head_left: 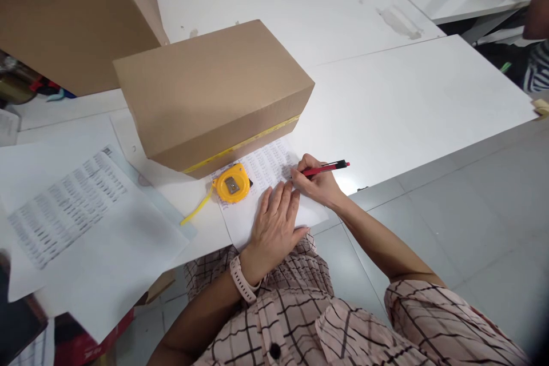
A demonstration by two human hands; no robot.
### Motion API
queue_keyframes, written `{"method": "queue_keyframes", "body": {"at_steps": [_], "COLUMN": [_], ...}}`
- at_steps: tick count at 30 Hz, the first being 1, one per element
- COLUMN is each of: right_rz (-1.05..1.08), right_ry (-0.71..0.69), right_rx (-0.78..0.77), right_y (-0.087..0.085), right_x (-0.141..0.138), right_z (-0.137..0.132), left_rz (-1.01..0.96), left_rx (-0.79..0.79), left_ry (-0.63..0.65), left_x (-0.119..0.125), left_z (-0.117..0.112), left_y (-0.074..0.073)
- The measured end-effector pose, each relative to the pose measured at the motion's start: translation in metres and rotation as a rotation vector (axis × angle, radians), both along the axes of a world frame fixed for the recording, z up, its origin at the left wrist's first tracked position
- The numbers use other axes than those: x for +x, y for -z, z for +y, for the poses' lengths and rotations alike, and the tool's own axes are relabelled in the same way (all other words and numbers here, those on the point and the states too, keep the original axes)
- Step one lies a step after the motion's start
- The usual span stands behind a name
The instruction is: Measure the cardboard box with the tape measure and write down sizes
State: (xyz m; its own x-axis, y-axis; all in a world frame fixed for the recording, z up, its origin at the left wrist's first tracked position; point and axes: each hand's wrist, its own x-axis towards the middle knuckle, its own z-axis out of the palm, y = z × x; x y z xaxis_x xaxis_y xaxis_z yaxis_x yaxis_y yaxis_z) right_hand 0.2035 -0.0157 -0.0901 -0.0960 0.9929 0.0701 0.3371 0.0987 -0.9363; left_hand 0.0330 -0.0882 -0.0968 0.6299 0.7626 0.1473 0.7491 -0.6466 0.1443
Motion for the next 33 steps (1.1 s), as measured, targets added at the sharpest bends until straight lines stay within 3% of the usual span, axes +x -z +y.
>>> {"method": "queue_keyframes", "body": {"at_steps": [33], "right_rz": [0.050], "right_ry": [0.048], "right_rx": [0.021], "right_y": [0.0047], "right_x": [0.0018], "right_z": [0.0002], "left_rz": [-0.006], "left_rx": [-0.025], "left_ry": [0.004], "left_x": [-0.0007], "left_z": [-0.0007], "left_y": [0.0010]}}
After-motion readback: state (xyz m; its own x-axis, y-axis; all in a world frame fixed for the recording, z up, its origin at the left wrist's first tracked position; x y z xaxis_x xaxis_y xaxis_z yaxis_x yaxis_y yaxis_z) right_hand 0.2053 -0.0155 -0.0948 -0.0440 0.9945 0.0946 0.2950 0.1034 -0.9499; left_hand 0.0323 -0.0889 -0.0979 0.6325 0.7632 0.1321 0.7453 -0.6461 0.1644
